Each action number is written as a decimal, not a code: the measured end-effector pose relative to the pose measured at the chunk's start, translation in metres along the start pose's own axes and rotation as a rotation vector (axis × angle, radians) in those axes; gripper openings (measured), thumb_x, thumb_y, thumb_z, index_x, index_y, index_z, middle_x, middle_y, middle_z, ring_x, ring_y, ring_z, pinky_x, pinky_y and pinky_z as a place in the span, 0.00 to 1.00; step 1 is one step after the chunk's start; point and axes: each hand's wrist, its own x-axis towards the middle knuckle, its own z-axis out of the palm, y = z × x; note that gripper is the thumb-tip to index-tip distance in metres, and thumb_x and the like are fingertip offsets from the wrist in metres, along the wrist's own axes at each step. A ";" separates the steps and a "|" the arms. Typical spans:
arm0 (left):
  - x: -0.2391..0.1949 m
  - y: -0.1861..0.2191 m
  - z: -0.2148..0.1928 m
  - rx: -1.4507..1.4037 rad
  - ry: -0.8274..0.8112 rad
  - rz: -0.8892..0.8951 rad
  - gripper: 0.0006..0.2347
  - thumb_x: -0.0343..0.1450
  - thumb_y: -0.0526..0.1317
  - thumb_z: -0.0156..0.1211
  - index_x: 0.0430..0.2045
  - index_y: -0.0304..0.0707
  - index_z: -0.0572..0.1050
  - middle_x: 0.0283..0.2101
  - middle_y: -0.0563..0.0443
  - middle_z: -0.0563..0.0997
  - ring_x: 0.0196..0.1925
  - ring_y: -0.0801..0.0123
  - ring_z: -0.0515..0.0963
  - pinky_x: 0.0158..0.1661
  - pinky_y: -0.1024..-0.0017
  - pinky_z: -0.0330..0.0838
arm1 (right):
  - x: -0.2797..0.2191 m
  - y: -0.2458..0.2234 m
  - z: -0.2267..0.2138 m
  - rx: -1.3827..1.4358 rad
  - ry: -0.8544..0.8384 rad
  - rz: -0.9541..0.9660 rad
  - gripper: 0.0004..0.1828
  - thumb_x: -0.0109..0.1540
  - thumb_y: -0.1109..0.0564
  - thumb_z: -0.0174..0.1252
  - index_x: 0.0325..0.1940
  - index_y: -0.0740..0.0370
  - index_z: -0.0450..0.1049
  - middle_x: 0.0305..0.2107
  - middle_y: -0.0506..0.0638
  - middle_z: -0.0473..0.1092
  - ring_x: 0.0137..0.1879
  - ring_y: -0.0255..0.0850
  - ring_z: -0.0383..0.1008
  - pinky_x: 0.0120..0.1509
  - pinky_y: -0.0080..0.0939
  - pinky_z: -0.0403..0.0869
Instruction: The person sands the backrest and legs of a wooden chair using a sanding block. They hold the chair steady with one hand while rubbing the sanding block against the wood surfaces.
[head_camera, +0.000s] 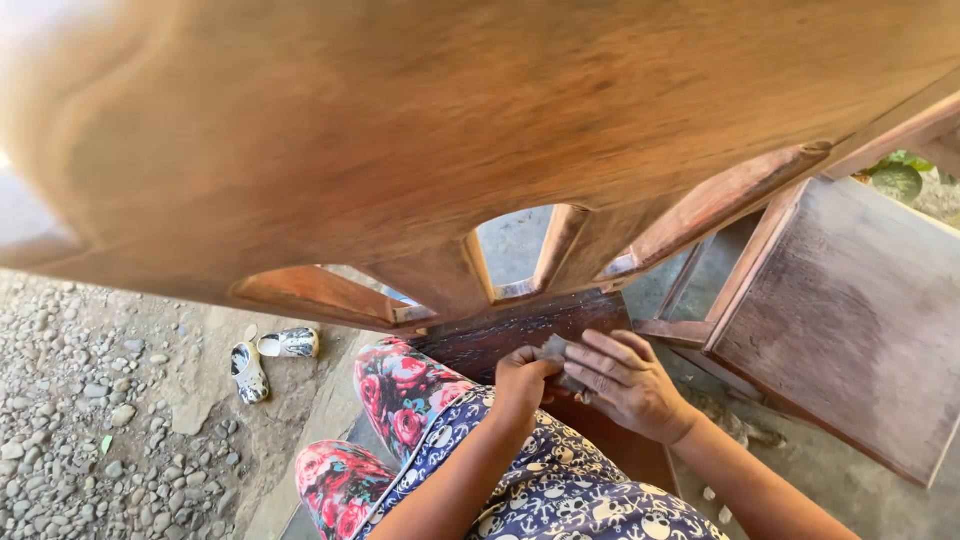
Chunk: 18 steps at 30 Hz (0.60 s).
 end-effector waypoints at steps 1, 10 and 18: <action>-0.008 0.010 0.000 -0.006 -0.001 0.012 0.04 0.67 0.33 0.67 0.27 0.35 0.77 0.19 0.43 0.80 0.18 0.61 0.84 0.16 0.78 0.71 | 0.001 -0.003 -0.002 -0.002 0.003 -0.012 0.19 0.67 0.43 0.57 0.58 0.50 0.79 0.58 0.46 0.76 0.70 0.46 0.71 0.72 0.53 0.66; -0.053 0.059 -0.002 -0.129 -0.190 -0.122 0.03 0.70 0.30 0.54 0.27 0.29 0.74 0.21 0.46 0.74 0.16 0.72 0.68 0.18 0.78 0.53 | 0.001 -0.019 0.003 0.382 -0.066 0.250 0.18 0.58 0.63 0.63 0.54 0.61 0.80 0.49 0.48 0.75 0.52 0.43 0.73 0.60 0.42 0.76; -0.254 0.237 -0.027 0.432 -0.041 1.374 0.09 0.73 0.33 0.58 0.45 0.28 0.78 0.31 0.48 0.83 0.25 0.75 0.72 0.27 0.78 0.63 | 0.081 -0.008 -0.064 -0.139 0.635 0.258 0.04 0.74 0.71 0.48 0.53 0.71 0.67 0.48 0.66 0.75 0.52 0.56 0.79 0.61 0.51 0.79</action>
